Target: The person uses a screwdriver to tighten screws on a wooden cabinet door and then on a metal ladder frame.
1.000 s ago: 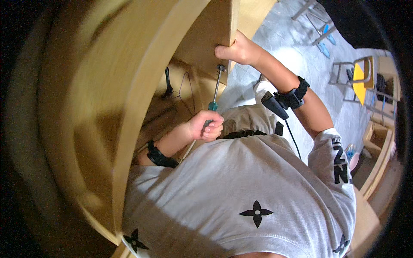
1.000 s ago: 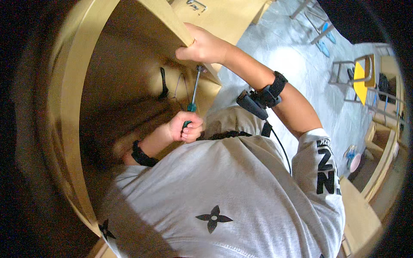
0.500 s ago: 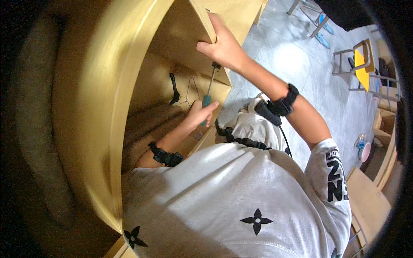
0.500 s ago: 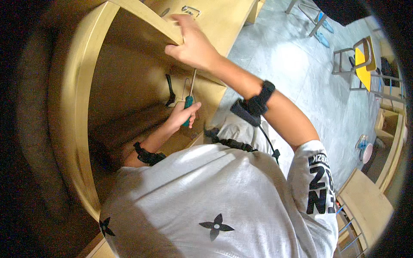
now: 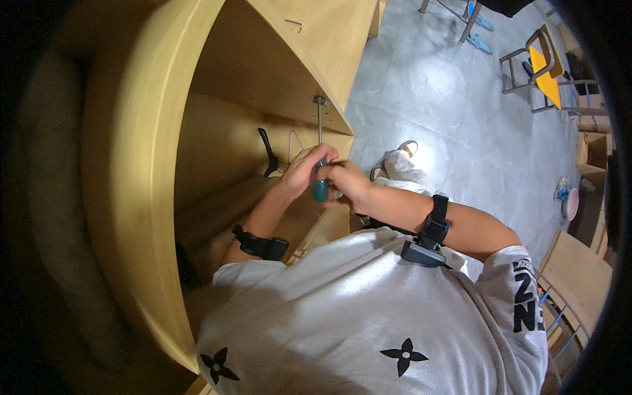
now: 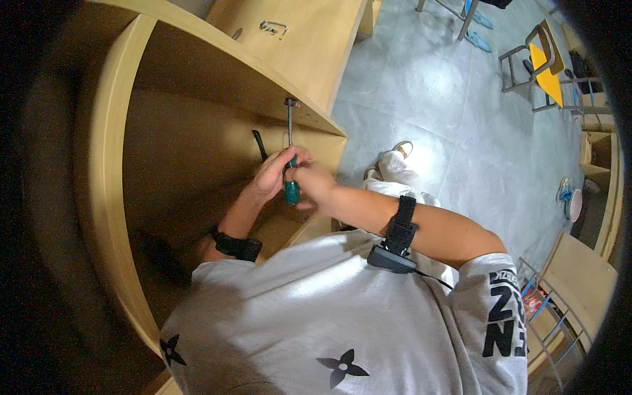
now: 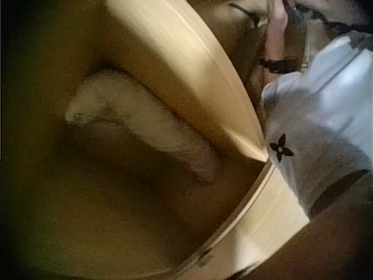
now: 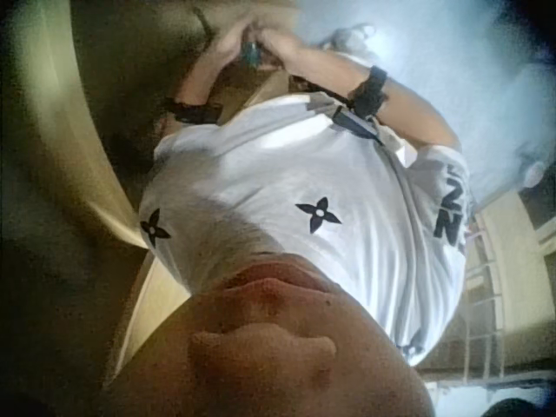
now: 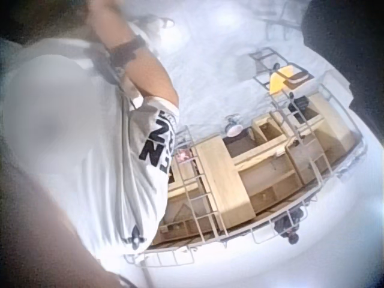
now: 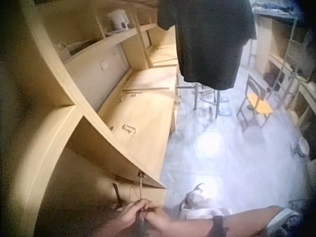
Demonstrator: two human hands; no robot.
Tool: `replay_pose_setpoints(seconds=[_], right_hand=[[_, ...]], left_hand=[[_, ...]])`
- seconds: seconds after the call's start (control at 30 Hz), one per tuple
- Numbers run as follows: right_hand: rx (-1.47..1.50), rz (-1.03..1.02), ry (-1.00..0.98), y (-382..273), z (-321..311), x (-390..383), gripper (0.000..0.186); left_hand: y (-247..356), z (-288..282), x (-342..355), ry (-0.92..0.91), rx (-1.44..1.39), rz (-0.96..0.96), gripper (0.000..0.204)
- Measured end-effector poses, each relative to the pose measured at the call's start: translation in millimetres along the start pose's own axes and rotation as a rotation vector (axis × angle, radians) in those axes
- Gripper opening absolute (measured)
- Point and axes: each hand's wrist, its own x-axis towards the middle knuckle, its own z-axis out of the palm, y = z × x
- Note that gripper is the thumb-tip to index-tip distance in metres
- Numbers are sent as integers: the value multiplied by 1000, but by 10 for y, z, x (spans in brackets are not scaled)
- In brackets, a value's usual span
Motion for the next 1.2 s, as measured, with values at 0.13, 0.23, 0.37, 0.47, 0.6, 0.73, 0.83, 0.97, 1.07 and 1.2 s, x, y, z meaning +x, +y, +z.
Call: replay_pose_setpoints(seconds=[0.13,0.23,0.37,0.47,0.6,0.73,0.83,0.97,1.07,1.2], right_hand=[[128,139,-191,83,156,-40,26],[-113,79,-213,-42,49,-71,30],[-378,99,-397,-434,-722,-86,38],[-357,-94,-182,-878,-1189,-268,32],[-271,-165,-134,-917,-1634,-296,21],[-302,-121,-193,-770,-1808,-200,21],[-323,-105,-246,-735,-1798,-157,21],[-383,-144,-309,-727,-1677,-234,21],[-487,-180,-374,-786,-1583,-200,20],[-662,-220,-475,-1004,-1375,-167,21]], left_hand=[[1,-84,46,27,23,-102,29],[24,-135,78,-360,-354,0,29],[-186,-314,-13,-481,-721,-87,38],[-215,-462,-69,-522,-755,-183,37],[-323,-747,-36,-538,-707,-282,40],[-277,-832,-167,-477,-551,-309,36],[-309,-910,-346,-334,-412,-312,29],[-437,-874,-529,-16,-38,-208,24],[-462,-755,-654,23,220,-158,26],[-815,-327,-839,396,442,-18,32]])
